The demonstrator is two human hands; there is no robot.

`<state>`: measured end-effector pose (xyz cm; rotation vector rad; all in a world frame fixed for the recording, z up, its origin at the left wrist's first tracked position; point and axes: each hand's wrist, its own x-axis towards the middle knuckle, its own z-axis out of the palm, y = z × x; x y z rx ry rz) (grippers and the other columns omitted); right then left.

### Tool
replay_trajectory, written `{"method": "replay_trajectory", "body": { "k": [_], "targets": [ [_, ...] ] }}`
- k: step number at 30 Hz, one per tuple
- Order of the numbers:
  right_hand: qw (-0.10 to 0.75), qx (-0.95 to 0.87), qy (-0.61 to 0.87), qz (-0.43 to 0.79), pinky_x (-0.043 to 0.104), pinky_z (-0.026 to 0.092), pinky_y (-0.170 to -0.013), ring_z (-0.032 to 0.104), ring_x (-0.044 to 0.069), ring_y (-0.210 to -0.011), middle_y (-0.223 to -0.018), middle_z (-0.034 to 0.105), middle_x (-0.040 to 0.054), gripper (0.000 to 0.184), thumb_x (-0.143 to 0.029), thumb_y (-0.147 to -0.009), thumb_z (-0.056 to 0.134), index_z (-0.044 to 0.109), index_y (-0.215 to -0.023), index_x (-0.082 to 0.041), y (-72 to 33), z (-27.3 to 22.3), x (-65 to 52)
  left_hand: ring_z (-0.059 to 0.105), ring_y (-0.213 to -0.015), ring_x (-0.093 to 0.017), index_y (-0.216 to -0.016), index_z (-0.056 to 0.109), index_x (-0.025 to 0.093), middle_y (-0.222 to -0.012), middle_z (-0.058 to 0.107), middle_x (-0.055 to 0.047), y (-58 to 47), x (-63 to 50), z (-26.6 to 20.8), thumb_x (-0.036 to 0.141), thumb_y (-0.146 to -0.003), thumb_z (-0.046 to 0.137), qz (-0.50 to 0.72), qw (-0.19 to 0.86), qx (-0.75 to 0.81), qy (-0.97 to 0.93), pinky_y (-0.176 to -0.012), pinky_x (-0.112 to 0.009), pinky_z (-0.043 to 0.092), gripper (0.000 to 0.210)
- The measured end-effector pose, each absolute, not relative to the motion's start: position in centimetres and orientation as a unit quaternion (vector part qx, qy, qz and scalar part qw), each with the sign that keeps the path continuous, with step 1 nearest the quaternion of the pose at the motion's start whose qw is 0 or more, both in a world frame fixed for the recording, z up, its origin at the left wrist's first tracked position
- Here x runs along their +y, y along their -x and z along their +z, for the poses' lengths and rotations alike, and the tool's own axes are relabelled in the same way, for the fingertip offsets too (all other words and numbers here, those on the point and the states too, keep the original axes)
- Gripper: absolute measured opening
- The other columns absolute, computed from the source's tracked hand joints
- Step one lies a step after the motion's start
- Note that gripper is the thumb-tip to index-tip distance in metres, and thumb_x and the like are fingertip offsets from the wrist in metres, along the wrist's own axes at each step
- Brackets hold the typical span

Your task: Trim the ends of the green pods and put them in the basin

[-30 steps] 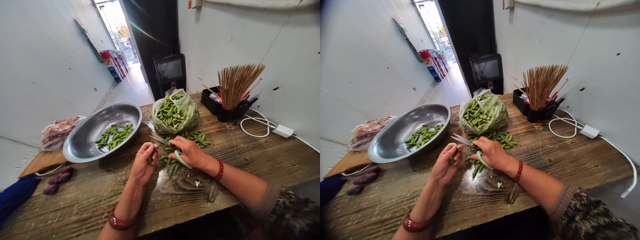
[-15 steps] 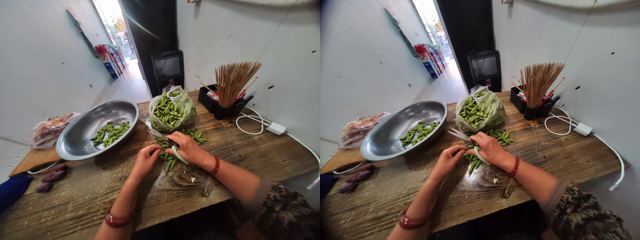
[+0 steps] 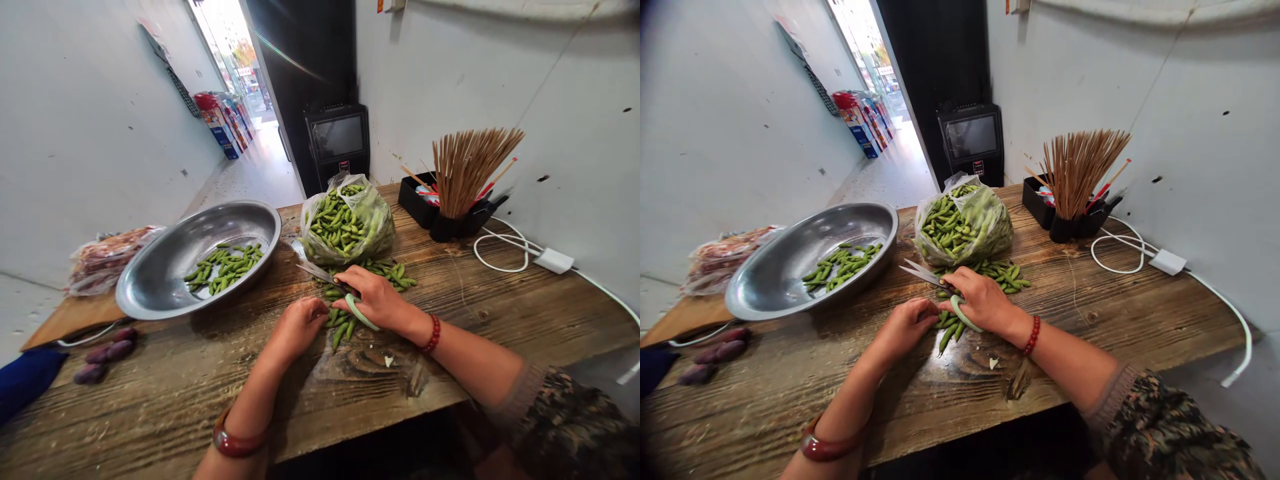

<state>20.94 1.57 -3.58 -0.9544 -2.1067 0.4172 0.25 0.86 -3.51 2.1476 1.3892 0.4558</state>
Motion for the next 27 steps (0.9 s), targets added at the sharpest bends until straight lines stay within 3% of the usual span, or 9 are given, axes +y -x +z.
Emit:
{"method": "replay_trajectory", "body": {
  "k": [6,9,13,27],
  "targets": [
    [0.396,-0.823,0.374,0.161,0.030,0.050,-0.071,0.059,0.017,-0.077,-0.101,0.062,0.0084,0.042,-0.034,-0.083,0.069,0.056,-0.118,-0.016,-21.1,-3.5,1.7,0.053,-0.069,-0.016,-0.068,0.061,0.016,-0.070,0.060,-0.001,0.1,1.0,-2.7,0.018,-0.073,0.065,0.283,0.319,0.522,-0.738,-0.067,-0.027,0.039,0.008],
    [0.399,-0.821,0.375,0.159,0.030,0.050,-0.071,0.059,0.017,-0.077,-0.101,0.062,0.0086,0.042,-0.033,-0.082,0.070,0.057,-0.117,-0.016,-21.0,-3.4,1.7,0.048,-0.061,-0.011,-0.077,0.062,0.016,-0.074,0.061,-0.001,0.7,0.9,-1.7,0.027,-0.076,0.068,0.364,0.446,0.508,-0.641,-0.058,-0.023,0.037,0.014],
    [0.398,-0.823,0.371,0.163,0.029,0.049,-0.069,0.058,0.016,-0.073,-0.101,0.062,0.0082,0.044,-0.033,-0.080,0.073,0.057,-0.117,-0.016,-20.9,-3.4,1.6,0.033,-0.046,-0.003,-0.088,0.060,0.015,-0.076,0.062,-0.001,0.7,0.4,-0.6,0.034,-0.077,0.071,0.432,0.603,0.451,-0.496,-0.044,-0.019,0.023,0.024],
    [0.345,-0.857,0.342,0.172,0.031,0.049,-0.074,0.058,0.019,-0.085,-0.101,0.059,0.0073,0.054,-0.039,-0.076,0.075,0.055,-0.121,-0.018,-20.8,-2.8,1.0,0.037,-0.047,-0.004,-0.089,0.071,0.015,-0.067,0.063,0.000,0.1,0.1,-1.4,0.033,-0.068,0.078,0.501,0.585,0.445,-0.456,-0.044,-0.018,0.025,0.028]
  ]
}}
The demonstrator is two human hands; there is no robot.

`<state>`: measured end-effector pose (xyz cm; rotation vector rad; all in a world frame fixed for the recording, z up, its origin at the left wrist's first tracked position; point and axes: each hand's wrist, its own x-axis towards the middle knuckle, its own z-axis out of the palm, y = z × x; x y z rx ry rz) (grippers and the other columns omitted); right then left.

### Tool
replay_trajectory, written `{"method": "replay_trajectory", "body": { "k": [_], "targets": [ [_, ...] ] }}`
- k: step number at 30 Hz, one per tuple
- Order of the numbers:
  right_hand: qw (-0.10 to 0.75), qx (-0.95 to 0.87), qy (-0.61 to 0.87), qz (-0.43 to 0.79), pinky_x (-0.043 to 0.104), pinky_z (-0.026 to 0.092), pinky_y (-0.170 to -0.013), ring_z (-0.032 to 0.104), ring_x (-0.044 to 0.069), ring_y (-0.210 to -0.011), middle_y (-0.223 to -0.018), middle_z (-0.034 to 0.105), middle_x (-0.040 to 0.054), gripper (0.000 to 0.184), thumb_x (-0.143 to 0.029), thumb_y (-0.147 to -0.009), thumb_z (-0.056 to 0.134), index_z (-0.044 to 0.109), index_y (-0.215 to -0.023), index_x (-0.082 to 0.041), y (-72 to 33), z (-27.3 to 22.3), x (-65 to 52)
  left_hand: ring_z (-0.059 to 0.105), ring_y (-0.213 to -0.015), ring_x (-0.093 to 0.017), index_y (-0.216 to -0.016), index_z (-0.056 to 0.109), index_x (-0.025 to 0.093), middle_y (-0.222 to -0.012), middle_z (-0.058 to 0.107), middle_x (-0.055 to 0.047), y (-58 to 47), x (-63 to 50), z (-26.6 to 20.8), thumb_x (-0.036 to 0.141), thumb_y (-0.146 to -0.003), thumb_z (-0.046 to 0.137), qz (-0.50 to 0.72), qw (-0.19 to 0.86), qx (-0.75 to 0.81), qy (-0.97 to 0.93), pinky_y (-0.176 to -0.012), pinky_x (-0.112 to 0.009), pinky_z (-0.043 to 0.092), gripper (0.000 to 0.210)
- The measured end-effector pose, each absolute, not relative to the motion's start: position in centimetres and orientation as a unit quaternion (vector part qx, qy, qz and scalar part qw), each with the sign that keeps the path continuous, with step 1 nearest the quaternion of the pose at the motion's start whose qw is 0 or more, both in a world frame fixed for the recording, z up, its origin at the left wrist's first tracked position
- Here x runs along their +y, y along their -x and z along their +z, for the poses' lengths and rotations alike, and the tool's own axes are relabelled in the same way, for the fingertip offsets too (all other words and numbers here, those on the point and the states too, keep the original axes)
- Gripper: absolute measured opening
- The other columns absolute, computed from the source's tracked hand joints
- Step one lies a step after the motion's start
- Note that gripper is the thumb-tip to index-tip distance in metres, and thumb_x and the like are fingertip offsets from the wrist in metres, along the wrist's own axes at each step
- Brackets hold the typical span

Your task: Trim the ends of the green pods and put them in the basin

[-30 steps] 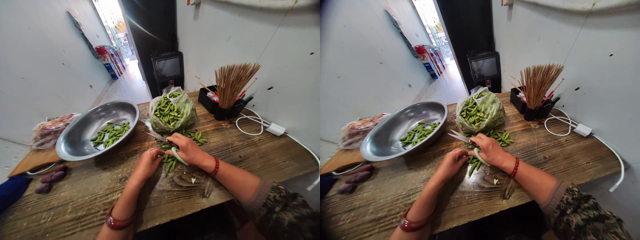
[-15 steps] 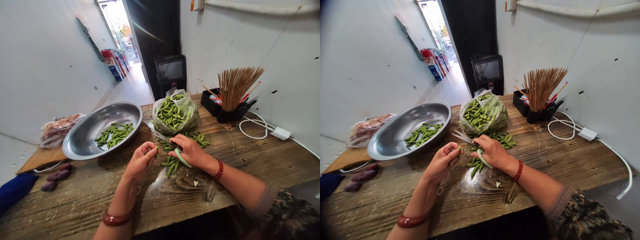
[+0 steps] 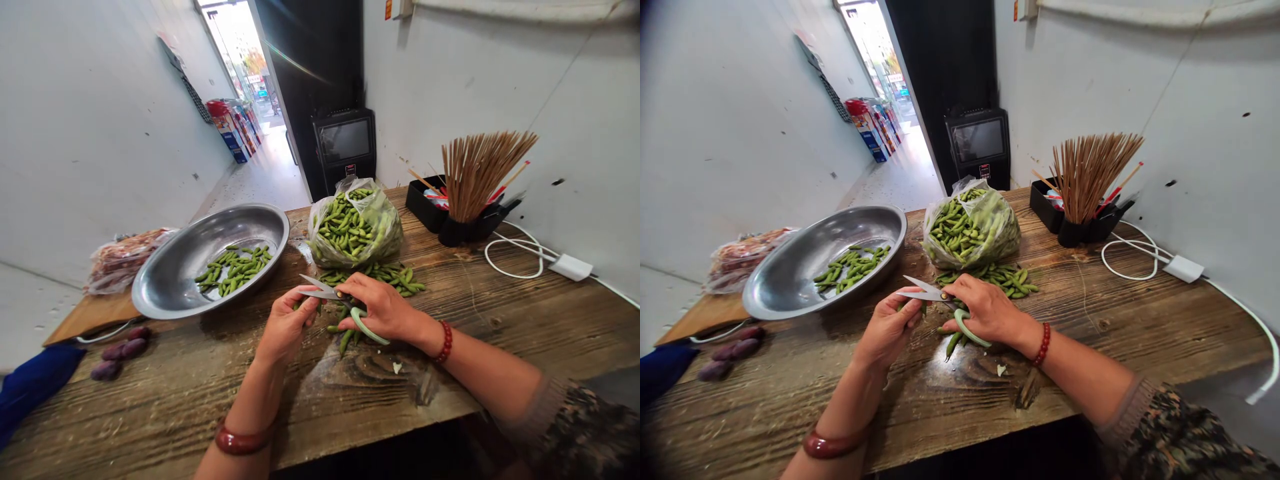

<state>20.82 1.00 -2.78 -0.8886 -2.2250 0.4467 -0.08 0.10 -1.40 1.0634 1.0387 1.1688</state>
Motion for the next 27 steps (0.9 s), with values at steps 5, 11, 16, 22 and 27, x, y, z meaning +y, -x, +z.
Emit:
{"method": "replay_trajectory", "body": {
  "k": [5,11,16,22,27],
  "targets": [
    [0.335,-0.862,0.343,0.167,0.031,0.049,-0.074,0.058,0.020,-0.085,-0.100,0.058,0.0074,0.054,-0.041,-0.075,0.075,0.056,-0.119,-0.018,-20.78,-2.84,0.98,0.038,-0.046,-0.004,-0.088,0.071,0.016,-0.070,0.066,-0.001,0.10,0.13,-1.82,0.033,-0.069,0.079,0.501,0.575,0.449,-0.465,-0.044,-0.019,0.026,0.027],
    [0.336,-0.861,0.343,0.168,0.032,0.049,-0.076,0.058,0.020,-0.087,-0.101,0.058,0.0074,0.054,-0.040,-0.074,0.076,0.056,-0.119,-0.017,-20.77,-2.58,0.89,0.039,-0.047,-0.005,-0.086,0.072,0.015,-0.069,0.066,-0.002,0.15,0.19,-2.02,0.034,-0.069,0.078,0.492,0.564,0.451,-0.487,-0.045,-0.020,0.027,0.026],
    [0.343,-0.861,0.333,0.172,0.032,0.049,-0.077,0.058,0.020,-0.086,-0.099,0.059,0.0071,0.050,-0.038,-0.076,0.076,0.056,-0.118,-0.018,-20.76,-2.58,0.96,0.039,-0.046,-0.005,-0.085,0.072,0.016,-0.069,0.066,-0.001,-0.01,0.17,-1.98,0.033,-0.068,0.079,0.499,0.568,0.447,-0.479,-0.045,-0.020,0.028,0.025],
    [0.349,-0.863,0.327,0.165,0.032,0.050,-0.078,0.058,0.020,-0.088,-0.099,0.059,0.0076,0.048,-0.031,-0.077,0.075,0.057,-0.119,-0.018,-20.74,-2.87,1.21,0.038,-0.046,-0.004,-0.083,0.071,0.015,-0.067,0.064,0.000,-0.19,0.10,-1.67,0.032,-0.067,0.079,0.502,0.559,0.453,-0.480,-0.045,-0.020,0.029,0.025],
    [0.331,-0.869,0.335,0.153,0.029,0.050,-0.075,0.059,0.019,-0.086,-0.098,0.059,0.0067,0.044,-0.032,-0.080,0.072,0.057,-0.119,-0.018,-20.84,-3.00,1.32,0.039,-0.048,-0.005,-0.085,0.072,0.015,-0.070,0.065,-0.002,0.08,0.24,-1.83,0.034,-0.070,0.076,0.482,0.537,0.472,-0.507,-0.045,-0.020,0.029,0.024]
  ]
}}
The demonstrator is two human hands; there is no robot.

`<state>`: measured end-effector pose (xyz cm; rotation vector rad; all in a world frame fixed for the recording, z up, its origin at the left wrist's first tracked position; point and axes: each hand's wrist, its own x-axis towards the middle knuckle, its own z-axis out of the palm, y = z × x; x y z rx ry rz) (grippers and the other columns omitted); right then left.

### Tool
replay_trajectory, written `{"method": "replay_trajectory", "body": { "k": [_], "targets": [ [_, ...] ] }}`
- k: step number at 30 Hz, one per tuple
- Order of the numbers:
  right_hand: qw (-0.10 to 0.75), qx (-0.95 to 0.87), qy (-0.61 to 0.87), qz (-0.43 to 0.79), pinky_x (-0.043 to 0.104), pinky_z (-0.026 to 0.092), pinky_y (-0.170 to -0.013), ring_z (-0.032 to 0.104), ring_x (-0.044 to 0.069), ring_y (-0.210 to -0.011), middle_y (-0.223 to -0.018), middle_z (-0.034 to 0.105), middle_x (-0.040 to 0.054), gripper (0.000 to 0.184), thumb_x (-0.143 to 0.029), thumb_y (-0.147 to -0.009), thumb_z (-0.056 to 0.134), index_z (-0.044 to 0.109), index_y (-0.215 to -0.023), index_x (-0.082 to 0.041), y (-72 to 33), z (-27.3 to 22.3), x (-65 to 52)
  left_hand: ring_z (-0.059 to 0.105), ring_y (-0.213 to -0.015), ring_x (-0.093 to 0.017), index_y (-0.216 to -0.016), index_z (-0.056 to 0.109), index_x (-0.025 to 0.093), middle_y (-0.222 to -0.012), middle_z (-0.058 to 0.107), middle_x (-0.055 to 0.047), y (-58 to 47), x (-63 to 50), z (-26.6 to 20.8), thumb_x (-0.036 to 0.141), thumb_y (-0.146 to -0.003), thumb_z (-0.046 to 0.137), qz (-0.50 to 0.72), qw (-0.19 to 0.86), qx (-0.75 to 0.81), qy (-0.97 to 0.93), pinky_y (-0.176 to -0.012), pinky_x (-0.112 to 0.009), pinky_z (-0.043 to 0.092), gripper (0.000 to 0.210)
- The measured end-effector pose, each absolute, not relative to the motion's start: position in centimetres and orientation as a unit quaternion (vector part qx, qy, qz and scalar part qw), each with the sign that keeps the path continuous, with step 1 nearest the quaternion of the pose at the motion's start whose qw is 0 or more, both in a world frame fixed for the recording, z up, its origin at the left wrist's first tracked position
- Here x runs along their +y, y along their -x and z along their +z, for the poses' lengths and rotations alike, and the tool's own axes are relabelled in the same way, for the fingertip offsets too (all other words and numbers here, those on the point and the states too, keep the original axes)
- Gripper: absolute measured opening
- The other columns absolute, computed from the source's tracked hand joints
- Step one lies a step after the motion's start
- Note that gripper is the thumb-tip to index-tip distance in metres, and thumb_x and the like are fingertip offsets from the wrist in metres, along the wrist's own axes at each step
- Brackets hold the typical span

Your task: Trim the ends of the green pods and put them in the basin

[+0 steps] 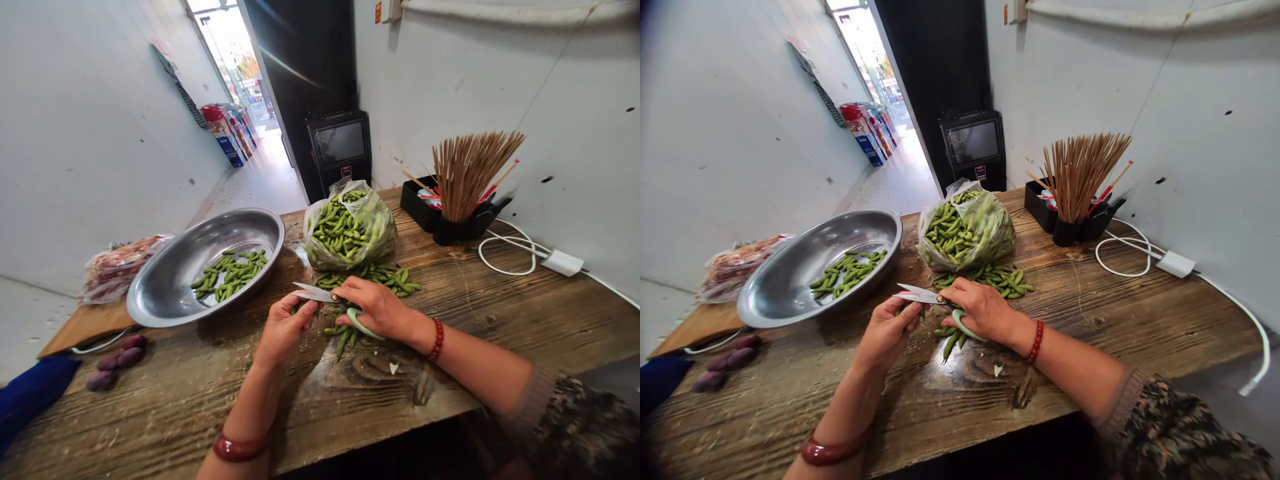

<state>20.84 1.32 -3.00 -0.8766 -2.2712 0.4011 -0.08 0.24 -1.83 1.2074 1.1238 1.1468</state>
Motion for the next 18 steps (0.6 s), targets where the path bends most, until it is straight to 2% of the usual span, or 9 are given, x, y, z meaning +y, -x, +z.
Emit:
{"method": "replay_trajectory", "body": {
  "k": [4,8,13,18],
  "targets": [
    [0.330,-0.862,0.351,0.158,0.029,0.049,-0.074,0.059,0.018,-0.085,-0.098,0.060,0.0067,0.043,-0.033,-0.079,0.073,0.058,-0.117,-0.017,-20.89,-3.19,1.41,0.037,-0.048,-0.005,-0.087,0.071,0.015,-0.066,0.060,0.001,0.36,0.35,-1.88,0.035,-0.071,0.075,0.474,0.532,0.485,-0.508,-0.045,-0.020,0.027,0.026],
    [0.378,-0.831,0.369,0.175,0.028,0.049,-0.069,0.057,0.015,-0.075,-0.099,0.060,0.0067,0.044,-0.035,-0.079,0.073,0.058,-0.117,-0.017,-20.95,-3.44,1.62,0.033,-0.045,-0.005,-0.090,0.068,0.016,-0.054,0.046,0.006,0.48,0.38,-1.57,0.036,-0.070,0.076,0.494,0.547,0.490,-0.465,-0.041,-0.018,0.021,0.029],
    [0.393,-0.830,0.352,0.181,0.031,0.050,-0.073,0.058,0.018,-0.082,-0.104,0.059,0.0087,0.053,-0.037,-0.075,0.076,0.055,-0.120,-0.017,-20.86,-3.50,1.59,0.036,-0.048,-0.003,-0.085,0.060,0.016,-0.069,0.054,0.004,0.44,0.61,-1.06,0.030,-0.069,0.078,0.543,0.613,0.438,-0.370,-0.038,-0.014,0.022,0.028],
    [0.376,-0.842,0.344,0.176,0.034,0.050,-0.078,0.058,0.020,-0.089,-0.106,0.058,0.0088,0.057,-0.039,-0.075,0.076,0.053,-0.123,-0.019,-20.63,-3.55,1.29,0.036,-0.045,-0.002,-0.087,0.057,0.016,-0.060,0.048,0.007,0.53,0.80,-0.95,0.025,-0.067,0.080,0.552,0.647,0.412,-0.327,-0.039,-0.013,0.026,0.032]
  ]
}}
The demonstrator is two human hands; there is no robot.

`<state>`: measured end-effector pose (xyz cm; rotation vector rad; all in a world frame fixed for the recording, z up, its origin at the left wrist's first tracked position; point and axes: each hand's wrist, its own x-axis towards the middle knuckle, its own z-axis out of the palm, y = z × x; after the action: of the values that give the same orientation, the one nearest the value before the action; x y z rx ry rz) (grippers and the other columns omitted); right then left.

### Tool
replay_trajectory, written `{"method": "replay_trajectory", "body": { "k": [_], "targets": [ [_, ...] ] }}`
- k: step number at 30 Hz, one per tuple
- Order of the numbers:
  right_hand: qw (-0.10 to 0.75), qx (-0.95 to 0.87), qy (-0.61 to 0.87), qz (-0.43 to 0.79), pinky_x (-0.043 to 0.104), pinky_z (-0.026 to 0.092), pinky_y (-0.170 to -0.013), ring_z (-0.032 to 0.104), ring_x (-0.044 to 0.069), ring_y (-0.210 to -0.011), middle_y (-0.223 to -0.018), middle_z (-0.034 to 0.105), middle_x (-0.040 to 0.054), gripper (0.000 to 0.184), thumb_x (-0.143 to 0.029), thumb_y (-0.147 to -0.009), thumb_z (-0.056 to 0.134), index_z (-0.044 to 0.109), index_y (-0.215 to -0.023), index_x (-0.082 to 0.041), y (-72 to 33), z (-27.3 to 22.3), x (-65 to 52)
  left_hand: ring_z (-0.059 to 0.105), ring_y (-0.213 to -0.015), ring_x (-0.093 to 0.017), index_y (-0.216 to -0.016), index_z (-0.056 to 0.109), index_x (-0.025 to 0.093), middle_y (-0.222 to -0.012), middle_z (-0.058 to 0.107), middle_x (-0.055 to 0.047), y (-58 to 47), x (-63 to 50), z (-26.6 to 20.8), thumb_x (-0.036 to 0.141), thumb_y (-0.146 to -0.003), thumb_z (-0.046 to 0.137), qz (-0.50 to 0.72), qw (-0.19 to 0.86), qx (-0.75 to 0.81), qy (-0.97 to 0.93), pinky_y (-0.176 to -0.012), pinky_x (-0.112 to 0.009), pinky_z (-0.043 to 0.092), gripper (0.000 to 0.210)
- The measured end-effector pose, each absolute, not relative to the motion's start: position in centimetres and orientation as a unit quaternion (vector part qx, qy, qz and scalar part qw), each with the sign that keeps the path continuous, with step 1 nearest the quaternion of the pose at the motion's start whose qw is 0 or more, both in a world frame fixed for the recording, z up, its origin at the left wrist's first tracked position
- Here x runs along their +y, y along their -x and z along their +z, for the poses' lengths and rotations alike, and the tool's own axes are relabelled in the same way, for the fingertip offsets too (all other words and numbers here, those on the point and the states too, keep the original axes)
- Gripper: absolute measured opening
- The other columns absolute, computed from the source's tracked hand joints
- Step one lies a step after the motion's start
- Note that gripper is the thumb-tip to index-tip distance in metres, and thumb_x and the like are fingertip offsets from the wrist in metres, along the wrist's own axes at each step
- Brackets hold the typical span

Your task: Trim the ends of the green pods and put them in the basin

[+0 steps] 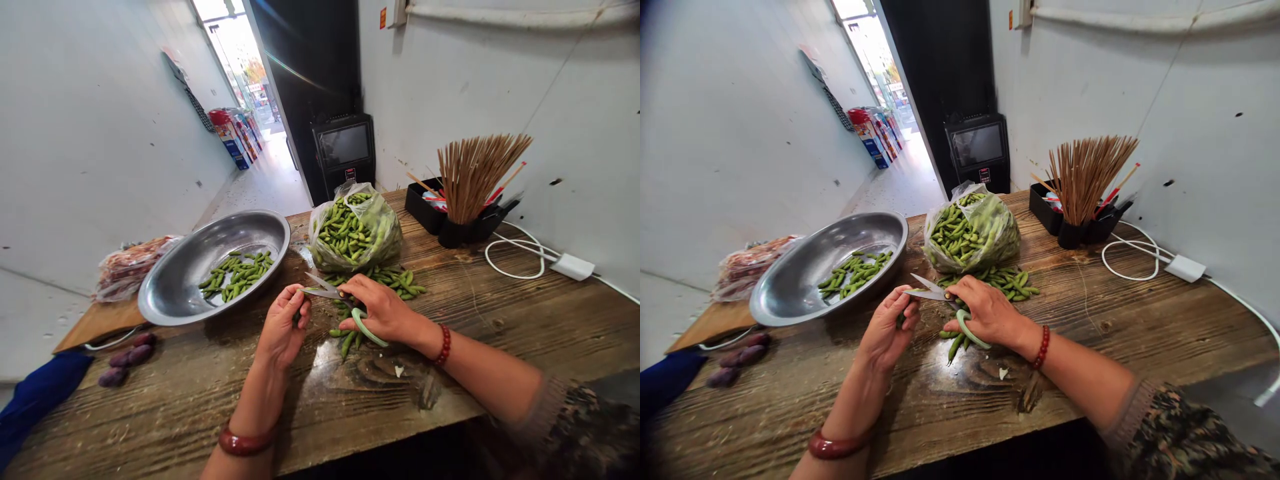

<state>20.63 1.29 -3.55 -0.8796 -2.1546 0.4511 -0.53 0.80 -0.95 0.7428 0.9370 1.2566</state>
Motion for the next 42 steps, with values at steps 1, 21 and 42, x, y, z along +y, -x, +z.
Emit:
{"method": "replay_trajectory", "body": {
  "k": [1,21,42],
  "targets": [
    [0.372,-0.844,0.345,0.176,0.034,0.050,-0.078,0.058,0.020,-0.089,-0.106,0.058,0.0085,0.057,-0.040,-0.075,0.075,0.052,-0.123,-0.019,-20.6,-3.6,1.3,0.036,-0.044,-0.002,-0.087,0.057,0.016,-0.059,0.049,0.007,0.5,0.8,-0.9,0.025,-0.066,0.080,0.552,0.651,0.408,-0.324,-0.039,-0.013,0.026,0.032],
    [0.368,-0.846,0.340,0.180,0.036,0.049,-0.081,0.057,0.022,-0.093,-0.107,0.057,0.0104,0.057,-0.042,-0.075,0.075,0.052,-0.120,-0.016,-20.5,-3.2,1.1,0.036,-0.044,-0.002,-0.079,0.058,0.013,-0.059,0.052,0.004,-1.0,0.1,-1.4,0.024,-0.069,0.079,0.527,0.677,0.379,-0.347,-0.039,-0.012,0.026,0.025],
    [0.345,-0.860,0.353,0.132,0.030,0.049,-0.076,0.058,0.020,-0.086,-0.098,0.059,0.0074,0.037,-0.033,-0.083,0.069,0.056,-0.112,-0.016,-20.5,-3.3,1.3,0.041,-0.048,-0.003,-0.083,0.058,0.014,-0.070,0.060,0.001,-0.9,0.3,-1.3,0.021,-0.068,0.079,0.534,0.661,0.399,-0.345,-0.040,-0.011,0.029,0.026]
  ]
}}
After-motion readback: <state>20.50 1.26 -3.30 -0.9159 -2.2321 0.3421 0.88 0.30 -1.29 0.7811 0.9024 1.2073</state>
